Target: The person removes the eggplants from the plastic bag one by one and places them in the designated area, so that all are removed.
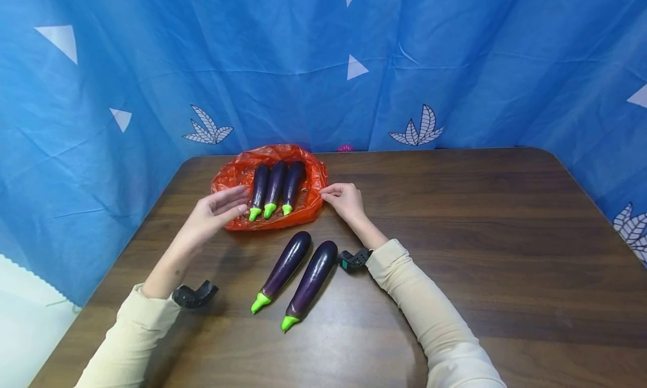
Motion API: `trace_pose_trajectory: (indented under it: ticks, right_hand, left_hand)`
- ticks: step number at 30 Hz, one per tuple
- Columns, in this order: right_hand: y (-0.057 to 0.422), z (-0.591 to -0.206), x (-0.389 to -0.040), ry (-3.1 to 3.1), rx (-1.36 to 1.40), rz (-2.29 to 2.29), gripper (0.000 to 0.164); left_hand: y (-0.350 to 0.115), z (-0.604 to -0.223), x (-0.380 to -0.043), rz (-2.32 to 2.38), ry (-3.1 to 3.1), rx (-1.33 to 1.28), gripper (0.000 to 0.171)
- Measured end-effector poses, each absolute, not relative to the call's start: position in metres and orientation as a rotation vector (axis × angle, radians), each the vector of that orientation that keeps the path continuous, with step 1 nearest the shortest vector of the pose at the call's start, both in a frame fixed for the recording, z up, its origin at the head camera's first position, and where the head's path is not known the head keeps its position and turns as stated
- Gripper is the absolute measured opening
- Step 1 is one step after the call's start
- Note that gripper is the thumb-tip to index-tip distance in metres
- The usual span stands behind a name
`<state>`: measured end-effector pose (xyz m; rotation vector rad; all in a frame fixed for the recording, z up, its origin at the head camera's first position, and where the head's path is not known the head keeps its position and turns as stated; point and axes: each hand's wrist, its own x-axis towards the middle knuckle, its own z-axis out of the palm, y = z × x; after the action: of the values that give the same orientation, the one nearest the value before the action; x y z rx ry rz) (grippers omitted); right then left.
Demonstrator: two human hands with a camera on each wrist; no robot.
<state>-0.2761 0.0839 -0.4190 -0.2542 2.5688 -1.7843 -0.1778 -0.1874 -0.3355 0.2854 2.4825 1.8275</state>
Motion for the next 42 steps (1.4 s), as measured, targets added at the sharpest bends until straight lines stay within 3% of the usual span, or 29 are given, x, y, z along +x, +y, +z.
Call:
trace_pose_trajectory:
  ticks: [18, 31, 42]
  right_hand:
    - [0.084, -0.421, -0.273, 2.579, -0.254, -1.764, 0.014]
    - [0.084, -0.421, -0.273, 2.593, -0.258, -1.755, 0.014]
    - [0.083, -0.419, -0.274, 2.618, -0.282, -1.751, 0.014]
  left_hand:
    - [-0.186, -0.354, -0.249, 1.897, 2.633, 0.011, 0.049]
    - [-0.19, -0.383, -0.26, 1.762, 2.557, -0.147, 0.065]
    - [-0.183, -0.389, -0.266, 1.812, 2.576, -0.166, 0.06]
